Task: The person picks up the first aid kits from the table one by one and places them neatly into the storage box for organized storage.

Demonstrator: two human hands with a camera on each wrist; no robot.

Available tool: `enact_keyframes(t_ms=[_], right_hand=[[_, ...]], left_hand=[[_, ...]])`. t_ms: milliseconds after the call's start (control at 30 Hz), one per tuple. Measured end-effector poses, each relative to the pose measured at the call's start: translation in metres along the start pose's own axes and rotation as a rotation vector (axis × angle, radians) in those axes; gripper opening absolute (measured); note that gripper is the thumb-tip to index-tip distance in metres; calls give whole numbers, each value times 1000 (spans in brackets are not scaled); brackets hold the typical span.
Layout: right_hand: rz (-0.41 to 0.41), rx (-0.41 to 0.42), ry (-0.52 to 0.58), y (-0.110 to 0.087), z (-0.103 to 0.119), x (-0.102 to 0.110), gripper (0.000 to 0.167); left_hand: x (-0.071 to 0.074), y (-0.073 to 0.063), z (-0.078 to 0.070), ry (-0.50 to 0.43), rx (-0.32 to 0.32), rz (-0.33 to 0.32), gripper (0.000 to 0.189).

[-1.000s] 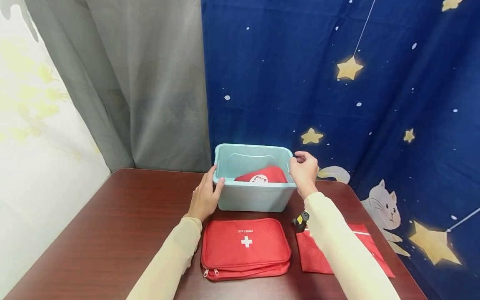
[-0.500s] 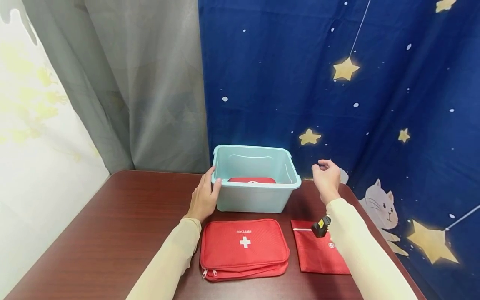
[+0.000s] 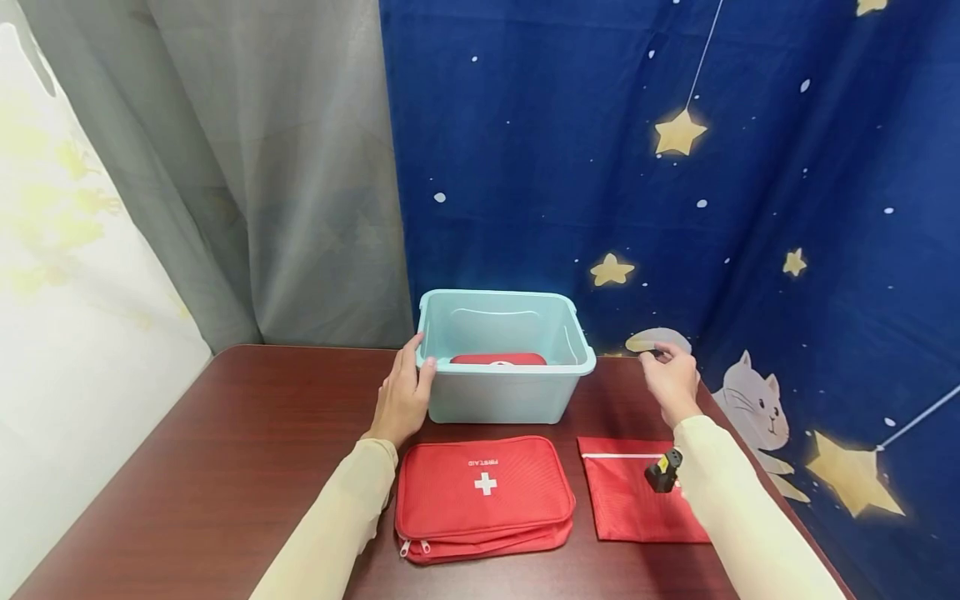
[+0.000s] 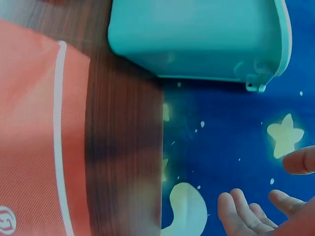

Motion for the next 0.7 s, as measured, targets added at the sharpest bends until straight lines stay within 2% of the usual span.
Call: enact_keyframes(t_ms=[167, 500, 700], right_hand=[[21, -9, 2, 2, -8, 2, 46], [146, -35, -22, 0, -25, 6, 50], [178, -25, -65, -1, -33, 16, 51]], left_hand=[[-1, -1, 0, 1, -3, -6, 56], [-1, -2, 1, -10, -4, -5, 55], [0, -2, 0, -19, 4, 4, 56]])
Point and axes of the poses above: each hand's wrist, its own y-axis towards the middle knuckle, its own x-axis out of the back of the hand, z = x × y, the point moved 4 cm from there along y, towards the middle knuckle, and after that the axes turned 4 degrees about x, right-handed, at the moved point
